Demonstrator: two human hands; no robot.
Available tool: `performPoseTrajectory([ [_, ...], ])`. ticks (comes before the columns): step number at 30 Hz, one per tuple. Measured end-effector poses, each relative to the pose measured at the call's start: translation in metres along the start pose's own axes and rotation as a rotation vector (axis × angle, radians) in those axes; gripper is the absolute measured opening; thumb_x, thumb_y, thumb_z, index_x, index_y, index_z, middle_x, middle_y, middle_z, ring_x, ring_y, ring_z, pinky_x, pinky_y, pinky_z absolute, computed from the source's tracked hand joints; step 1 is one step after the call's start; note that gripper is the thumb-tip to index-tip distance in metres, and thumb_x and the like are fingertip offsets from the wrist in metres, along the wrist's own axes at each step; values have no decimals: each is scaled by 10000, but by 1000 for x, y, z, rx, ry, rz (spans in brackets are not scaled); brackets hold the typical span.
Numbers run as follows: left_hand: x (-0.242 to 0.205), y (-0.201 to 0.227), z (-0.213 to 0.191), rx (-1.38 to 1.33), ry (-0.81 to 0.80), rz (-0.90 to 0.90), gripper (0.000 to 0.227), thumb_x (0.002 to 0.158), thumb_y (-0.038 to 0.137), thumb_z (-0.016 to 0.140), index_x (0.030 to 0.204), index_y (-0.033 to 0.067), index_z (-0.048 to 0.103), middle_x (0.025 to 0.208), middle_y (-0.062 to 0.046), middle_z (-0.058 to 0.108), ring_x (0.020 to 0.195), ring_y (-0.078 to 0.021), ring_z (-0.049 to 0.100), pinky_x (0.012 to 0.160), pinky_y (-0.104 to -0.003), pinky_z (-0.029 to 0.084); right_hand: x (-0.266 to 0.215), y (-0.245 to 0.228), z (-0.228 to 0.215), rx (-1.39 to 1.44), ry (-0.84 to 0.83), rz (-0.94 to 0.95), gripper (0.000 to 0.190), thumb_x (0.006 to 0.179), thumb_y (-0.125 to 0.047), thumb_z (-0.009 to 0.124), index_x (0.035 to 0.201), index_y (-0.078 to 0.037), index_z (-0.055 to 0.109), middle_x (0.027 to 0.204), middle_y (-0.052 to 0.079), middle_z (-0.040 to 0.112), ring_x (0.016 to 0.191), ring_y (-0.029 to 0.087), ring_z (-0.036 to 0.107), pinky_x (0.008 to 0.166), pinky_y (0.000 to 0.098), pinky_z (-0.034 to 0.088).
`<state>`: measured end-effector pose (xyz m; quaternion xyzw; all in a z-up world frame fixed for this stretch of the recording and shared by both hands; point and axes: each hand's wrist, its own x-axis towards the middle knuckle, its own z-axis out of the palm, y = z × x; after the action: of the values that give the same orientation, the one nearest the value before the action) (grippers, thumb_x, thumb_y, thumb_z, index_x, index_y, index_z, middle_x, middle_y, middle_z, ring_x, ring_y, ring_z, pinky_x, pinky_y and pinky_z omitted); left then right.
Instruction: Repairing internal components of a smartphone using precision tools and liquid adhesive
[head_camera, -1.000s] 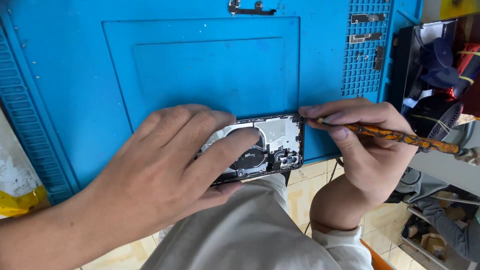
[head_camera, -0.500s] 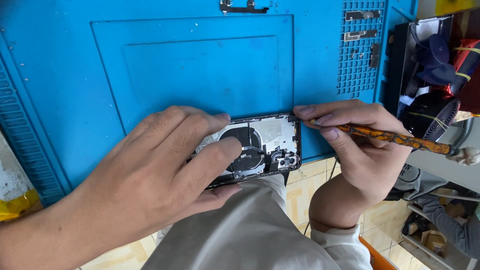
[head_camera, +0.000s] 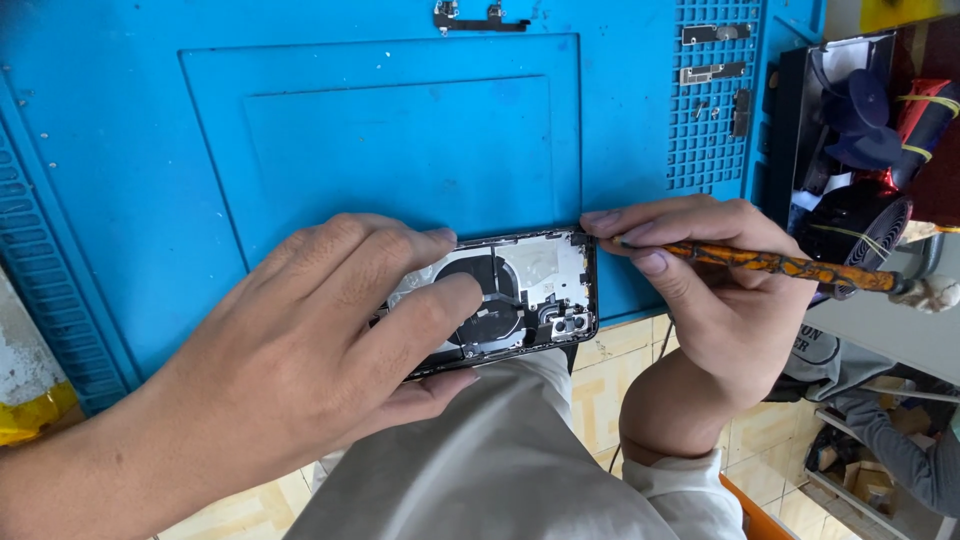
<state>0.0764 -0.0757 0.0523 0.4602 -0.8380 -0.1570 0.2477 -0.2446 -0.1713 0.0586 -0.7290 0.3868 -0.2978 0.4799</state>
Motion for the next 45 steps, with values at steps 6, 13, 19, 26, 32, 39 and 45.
performPoseTrajectory([
  [6,-1,-1,2,-4,1,-4,652,1013,542,1000,1363,133,633,1388,-191,717,1179,-365,720,905,-472,635,0,0,0,-4,-8,-3,97,1144,-40,680,1177,52,681,1195,280,779,1216,438,870,1161,526,801],
  [13,-2,-2,3,18,15,14,594,1051,530,972,1352,132,651,1383,-197,728,1176,-361,727,921,-468,643,0,1,1,-18,4,-8,110,1140,-35,683,1176,67,659,1165,294,772,1191,446,872,1140,522,801],
  [19,-1,-1,2,54,2,14,617,1043,563,974,1348,144,640,1387,-181,740,1181,-356,729,918,-455,643,0,1,1,-22,10,-15,119,1145,-52,688,1181,58,658,1166,272,770,1190,424,868,1138,511,803],
  [26,-2,-3,4,33,-2,19,666,1001,549,1003,1378,135,640,1409,-198,741,1193,-357,730,944,-468,648,-1,0,5,-17,34,-20,126,1134,-56,703,1167,61,668,1170,282,773,1181,430,870,1139,518,806],
  [32,-1,-3,3,36,1,26,640,1017,540,995,1364,136,641,1401,-199,738,1192,-358,730,951,-464,650,-2,5,3,-13,33,-52,148,1136,-77,692,1171,61,651,1158,300,771,1161,443,873,1105,519,808],
  [39,-1,-2,3,24,-15,13,640,984,504,1007,1368,148,640,1403,-184,723,1182,-352,717,932,-475,632,-2,4,12,-18,54,-78,171,1123,-111,707,1145,53,663,1138,290,775,1154,453,878,1095,517,795],
  [45,-2,-3,4,37,-7,16,659,969,517,1018,1366,154,636,1403,-185,731,1195,-356,721,947,-469,642,0,3,10,-10,15,-74,150,1113,-70,696,1138,74,663,1156,319,786,1161,459,878,1092,515,794],
])
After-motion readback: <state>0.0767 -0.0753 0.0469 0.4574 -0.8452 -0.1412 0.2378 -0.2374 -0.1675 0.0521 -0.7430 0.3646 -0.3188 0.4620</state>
